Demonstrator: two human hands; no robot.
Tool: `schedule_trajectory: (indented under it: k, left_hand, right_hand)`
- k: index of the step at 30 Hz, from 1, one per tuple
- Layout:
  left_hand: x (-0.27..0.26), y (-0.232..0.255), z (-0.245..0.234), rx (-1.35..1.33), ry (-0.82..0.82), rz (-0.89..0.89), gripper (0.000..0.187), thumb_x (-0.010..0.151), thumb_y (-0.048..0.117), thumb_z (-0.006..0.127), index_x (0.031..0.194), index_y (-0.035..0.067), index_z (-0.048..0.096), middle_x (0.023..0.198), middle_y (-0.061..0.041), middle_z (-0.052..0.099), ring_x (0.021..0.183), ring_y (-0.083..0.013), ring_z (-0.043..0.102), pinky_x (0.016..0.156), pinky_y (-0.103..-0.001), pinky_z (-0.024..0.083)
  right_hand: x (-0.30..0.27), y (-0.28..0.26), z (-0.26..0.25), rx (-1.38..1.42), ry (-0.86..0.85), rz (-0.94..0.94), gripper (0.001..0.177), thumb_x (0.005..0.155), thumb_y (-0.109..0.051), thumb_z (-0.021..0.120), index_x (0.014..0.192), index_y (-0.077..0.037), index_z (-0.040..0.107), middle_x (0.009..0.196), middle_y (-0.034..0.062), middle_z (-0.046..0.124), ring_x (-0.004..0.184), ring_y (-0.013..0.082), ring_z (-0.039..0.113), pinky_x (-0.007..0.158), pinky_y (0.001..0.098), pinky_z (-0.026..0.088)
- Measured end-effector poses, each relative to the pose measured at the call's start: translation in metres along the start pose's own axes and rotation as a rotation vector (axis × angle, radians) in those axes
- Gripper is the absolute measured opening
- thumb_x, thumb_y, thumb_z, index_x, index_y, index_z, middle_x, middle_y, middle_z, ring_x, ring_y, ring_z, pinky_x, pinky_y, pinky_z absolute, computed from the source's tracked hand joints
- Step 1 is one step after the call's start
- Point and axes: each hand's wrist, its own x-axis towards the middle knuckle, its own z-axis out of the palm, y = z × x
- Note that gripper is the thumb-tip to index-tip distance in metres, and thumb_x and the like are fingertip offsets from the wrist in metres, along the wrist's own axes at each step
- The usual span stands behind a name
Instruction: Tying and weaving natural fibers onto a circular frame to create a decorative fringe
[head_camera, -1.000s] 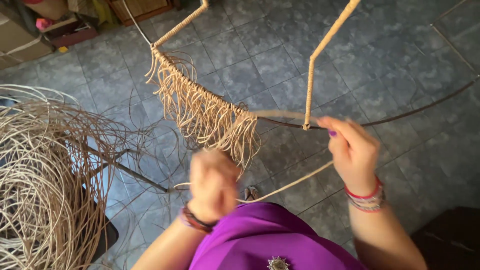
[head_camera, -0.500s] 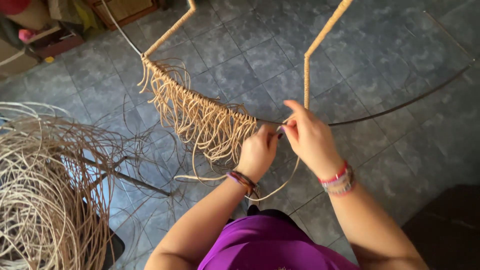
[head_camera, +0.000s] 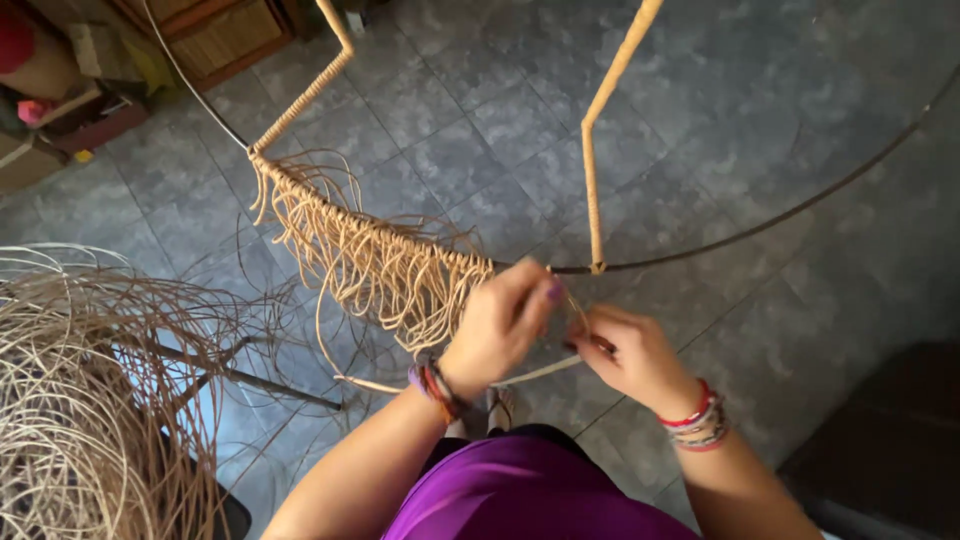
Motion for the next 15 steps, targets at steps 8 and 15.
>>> schedule_trajectory:
  k: [8, 15]
  left_hand:
    - [0.045, -0.021, 0.016, 0.22, 0.094, -0.348, 0.02, 0.094, 0.035, 0.057, 0.082, 0.024, 0.068, 0.042, 0.008, 0.061, 0.042, -0.0179, 0.067, 0.051, -0.031, 0.056]
    - [0.037, 0.001, 0.025, 0.072, 0.224, 0.0, 0.024, 0.107, 0.034, 0.05, 0.095, 0.023, 0.067, 0.074, -0.004, 0.071, 0.075, -0.0395, 0.07, 0.066, -0.042, 0.057]
  right_hand:
    - [0.001, 0.025, 0.003, -0.431, 0.499, -0.278, 0.025, 0.094, -0.005, 0.07, 0.119, -0.006, 0.075, 0.084, 0.0014, 0.069, 0.069, 0.0167, 0.068, 0.064, 0.0291, 0.057]
    - [0.008, 0.029, -0.008, -0.214, 0.31, -0.306, 0.011, 0.097, -0.003, 0.064, 0.104, -0.006, 0.072, 0.082, 0.0045, 0.069, 0.072, 0.0255, 0.07, 0.065, 0.0334, 0.057]
